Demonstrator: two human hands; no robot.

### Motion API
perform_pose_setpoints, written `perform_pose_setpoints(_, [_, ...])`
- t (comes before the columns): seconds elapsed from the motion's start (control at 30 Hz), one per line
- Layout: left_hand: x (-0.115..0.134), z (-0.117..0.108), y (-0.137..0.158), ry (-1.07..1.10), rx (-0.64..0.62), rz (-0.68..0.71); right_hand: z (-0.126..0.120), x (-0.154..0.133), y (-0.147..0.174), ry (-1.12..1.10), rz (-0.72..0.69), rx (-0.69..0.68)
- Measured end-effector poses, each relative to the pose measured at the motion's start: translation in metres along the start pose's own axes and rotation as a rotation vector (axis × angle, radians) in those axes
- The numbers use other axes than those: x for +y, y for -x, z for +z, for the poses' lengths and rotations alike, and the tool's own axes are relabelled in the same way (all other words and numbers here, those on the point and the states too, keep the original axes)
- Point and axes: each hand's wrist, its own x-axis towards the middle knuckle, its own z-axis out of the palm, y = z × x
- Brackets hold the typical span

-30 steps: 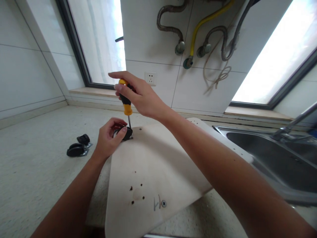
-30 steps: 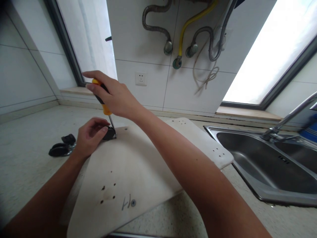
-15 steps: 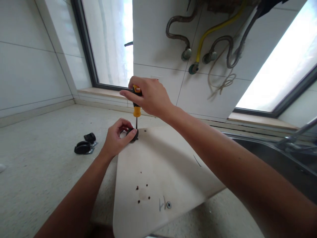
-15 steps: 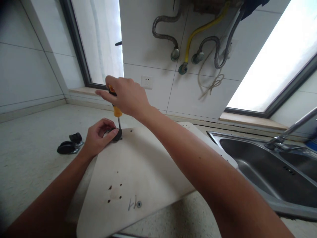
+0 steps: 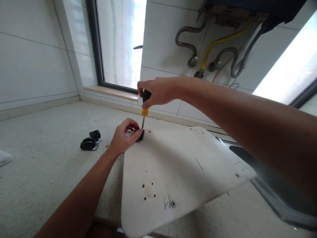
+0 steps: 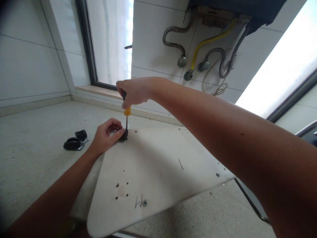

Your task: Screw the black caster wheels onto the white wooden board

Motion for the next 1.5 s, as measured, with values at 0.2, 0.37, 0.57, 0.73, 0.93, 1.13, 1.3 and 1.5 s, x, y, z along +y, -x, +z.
perform_pose_setpoints(0.2, [0.002, 0.001, -0.001, 0.000, 0.006, -0.003, -0.002, -0.003, -0.008, 0.066, 0.082, 0.027])
perform_pose_setpoints(0.37, [0.002, 0.001, -0.001, -0.007, 0.000, -0.033, -0.006, -0.005, -0.012, 0.072, -0.002, -0.064])
perform_pose_setpoints(0.57, [0.000, 0.000, 0.000, 0.003, -0.035, -0.040, -0.005, -0.008, -0.014, 0.079, 0.097, -0.064])
perform_pose_setpoints(0.73, [-0.002, -0.002, -0.001, 0.032, -0.045, 0.004, -0.013, -0.006, -0.013, 0.049, 0.114, -0.146])
perform_pose_setpoints(0.93, [-0.003, -0.002, -0.001, 0.055, -0.034, -0.002, -0.009, -0.005, -0.009, -0.015, 0.040, -0.016])
perform_pose_setpoints(1.13, [-0.002, -0.003, -0.001, 0.070, -0.020, -0.011, -0.009, 0.005, -0.003, -0.209, -0.004, -0.074])
perform_pose_setpoints(1.3, [0.001, -0.004, -0.001, 0.122, -0.020, -0.004, -0.004, 0.009, 0.008, -0.097, 0.027, 0.058])
perform_pose_setpoints(1.5, [0.002, -0.005, -0.001, 0.130, -0.008, -0.009, 0.007, 0.012, 0.013, -0.318, -0.035, 0.047])
